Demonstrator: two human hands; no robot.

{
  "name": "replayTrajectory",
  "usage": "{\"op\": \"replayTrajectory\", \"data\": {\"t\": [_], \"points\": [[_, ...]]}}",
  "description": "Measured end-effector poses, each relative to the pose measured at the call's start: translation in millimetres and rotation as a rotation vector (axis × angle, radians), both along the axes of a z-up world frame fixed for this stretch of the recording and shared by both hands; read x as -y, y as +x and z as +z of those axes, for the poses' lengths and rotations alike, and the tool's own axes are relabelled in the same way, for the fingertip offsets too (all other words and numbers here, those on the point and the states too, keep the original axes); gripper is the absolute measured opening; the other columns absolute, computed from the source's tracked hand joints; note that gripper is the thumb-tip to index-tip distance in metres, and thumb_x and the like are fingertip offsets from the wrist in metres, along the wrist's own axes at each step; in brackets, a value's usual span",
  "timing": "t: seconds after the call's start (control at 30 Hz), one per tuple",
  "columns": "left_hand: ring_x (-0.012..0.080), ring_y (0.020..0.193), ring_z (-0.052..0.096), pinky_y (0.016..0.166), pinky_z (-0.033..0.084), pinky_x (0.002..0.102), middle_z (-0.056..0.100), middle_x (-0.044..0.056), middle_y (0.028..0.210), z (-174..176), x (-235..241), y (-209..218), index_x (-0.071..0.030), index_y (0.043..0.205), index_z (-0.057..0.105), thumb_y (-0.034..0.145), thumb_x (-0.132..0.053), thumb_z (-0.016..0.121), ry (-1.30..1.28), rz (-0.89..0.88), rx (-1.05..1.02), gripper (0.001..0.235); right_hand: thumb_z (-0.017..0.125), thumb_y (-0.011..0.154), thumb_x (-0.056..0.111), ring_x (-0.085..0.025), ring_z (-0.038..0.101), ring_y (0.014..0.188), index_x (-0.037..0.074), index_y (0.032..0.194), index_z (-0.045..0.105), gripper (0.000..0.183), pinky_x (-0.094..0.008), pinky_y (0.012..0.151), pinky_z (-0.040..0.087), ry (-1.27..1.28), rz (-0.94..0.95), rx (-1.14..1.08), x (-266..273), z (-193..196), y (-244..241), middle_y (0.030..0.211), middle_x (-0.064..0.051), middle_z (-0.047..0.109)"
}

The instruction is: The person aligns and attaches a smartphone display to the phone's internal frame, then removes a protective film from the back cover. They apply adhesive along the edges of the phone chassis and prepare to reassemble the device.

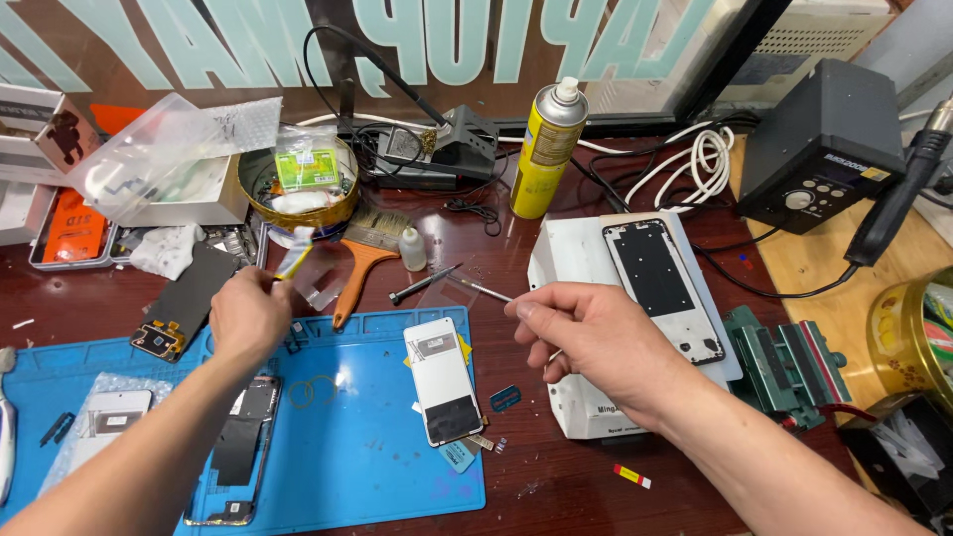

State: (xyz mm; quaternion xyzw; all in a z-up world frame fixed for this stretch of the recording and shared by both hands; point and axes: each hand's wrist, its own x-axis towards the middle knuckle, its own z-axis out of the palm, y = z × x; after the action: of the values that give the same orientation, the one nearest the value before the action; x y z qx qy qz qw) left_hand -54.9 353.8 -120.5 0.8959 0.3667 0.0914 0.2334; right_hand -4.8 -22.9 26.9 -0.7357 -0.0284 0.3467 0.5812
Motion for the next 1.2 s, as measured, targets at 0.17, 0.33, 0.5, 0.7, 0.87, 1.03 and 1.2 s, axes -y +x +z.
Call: {"op": "replayTrajectory", "data": {"t": [0.17, 0.33, 0.5, 0.7, 0.87, 1.03, 1.2], "points": [[0.0143, 0.077, 0.077, 0.07, 0.06, 0.032, 0.081, 0.009, 0.09, 80.1, 116.0, -1.3, -0.005, 0.105, 0.076, 0.083, -0.023, 0.08, -0.335, -0.347, 0.259, 0.028, 0.062, 0.095, 0.028, -0.016, 0.069, 0.078, 0.014, 0.133, 0.055, 0.041, -0.033, 0.068, 0.059, 0.162, -0.22, -0.071, -4.9, 14.5, 10.0, 0.104, -0.004, 0.071], [0.0097, 0.073, 0.076, 0.066, 0.06, 0.027, 0.081, 0.005, 0.084, 141.8, 220.6, -1.1, -0.004, 0.099, 0.075, 0.082, -0.016, 0.079, -0.55, -0.573, 0.325, 0.021, 0.057, 0.1, 0.024, -0.018, 0.067, 0.077, -0.007, 0.121, 0.065, 0.037, -0.032, 0.069, 0.058, 0.339, -0.198, 0.08, 37.5, 26.1, 29.0, 0.097, -0.012, 0.07], [0.008, 0.069, 0.071, 0.062, 0.058, 0.025, 0.078, 0.005, 0.077, 164.6, 284.5, 5.0, 0.0, 0.093, 0.072, 0.086, -0.015, 0.078, -0.763, -0.558, 0.361, 0.017, 0.057, 0.101, 0.021, -0.019, 0.067, 0.075, -0.007, 0.117, 0.067, 0.033, -0.034, 0.067, 0.058, 0.318, -0.251, 0.098, 106.3, 24.4, 44.0, 0.093, -0.012, 0.071], [0.0089, 0.064, 0.07, 0.058, 0.058, 0.025, 0.075, 0.004, 0.071, 170.4, 348.0, 19.1, 0.001, 0.092, 0.073, 0.094, -0.022, 0.068, -0.864, -0.547, 0.259, 0.024, 0.059, 0.102, 0.023, -0.018, 0.066, 0.074, -0.004, 0.116, 0.066, 0.031, -0.033, 0.067, 0.056, 0.428, -0.234, 0.133, 169.8, 11.7, 59.5, 0.092, -0.01, 0.069], [0.0099, 0.063, 0.065, 0.055, 0.053, 0.027, 0.072, 0.004, 0.07, 177.4, 378.4, 17.4, 0.0, 0.095, 0.075, 0.094, -0.023, 0.07, -0.69, -0.588, 0.253, 0.023, 0.061, 0.095, 0.027, -0.016, 0.068, 0.079, 0.001, 0.115, 0.069, 0.034, -0.033, 0.072, 0.058, 0.534, -0.084, -0.091, 208.4, 11.4, 72.0, 0.095, -0.007, 0.072], [0.0074, 0.072, 0.071, 0.063, 0.058, 0.024, 0.074, 0.002, 0.078, 166.0, 380.3, 24.1, 0.001, 0.1, 0.066, 0.092, -0.016, 0.069, -0.976, -0.562, 0.368, 0.019, 0.066, 0.098, 0.024, -0.017, 0.069, 0.082, -0.003, 0.113, 0.07, 0.031, -0.034, 0.074, 0.058, 0.51, -0.032, -0.053, 211.5, 9.4, 77.0, 0.098, -0.011, 0.073], [0.024, 0.058, 0.062, 0.055, 0.054, 0.037, 0.066, 0.015, 0.071, 148.9, 359.3, 31.7, 0.004, 0.098, 0.069, 0.115, -0.033, 0.058, -1.166, -0.385, 0.206, 0.043, 0.068, 0.089, 0.015, -0.019, 0.073, 0.081, -0.003, 0.113, 0.071, 0.03, -0.035, 0.075, 0.063, 0.354, 0.012, 0.035, 195.6, 21.9, 81.0, 0.095, -0.012, 0.075]]}}
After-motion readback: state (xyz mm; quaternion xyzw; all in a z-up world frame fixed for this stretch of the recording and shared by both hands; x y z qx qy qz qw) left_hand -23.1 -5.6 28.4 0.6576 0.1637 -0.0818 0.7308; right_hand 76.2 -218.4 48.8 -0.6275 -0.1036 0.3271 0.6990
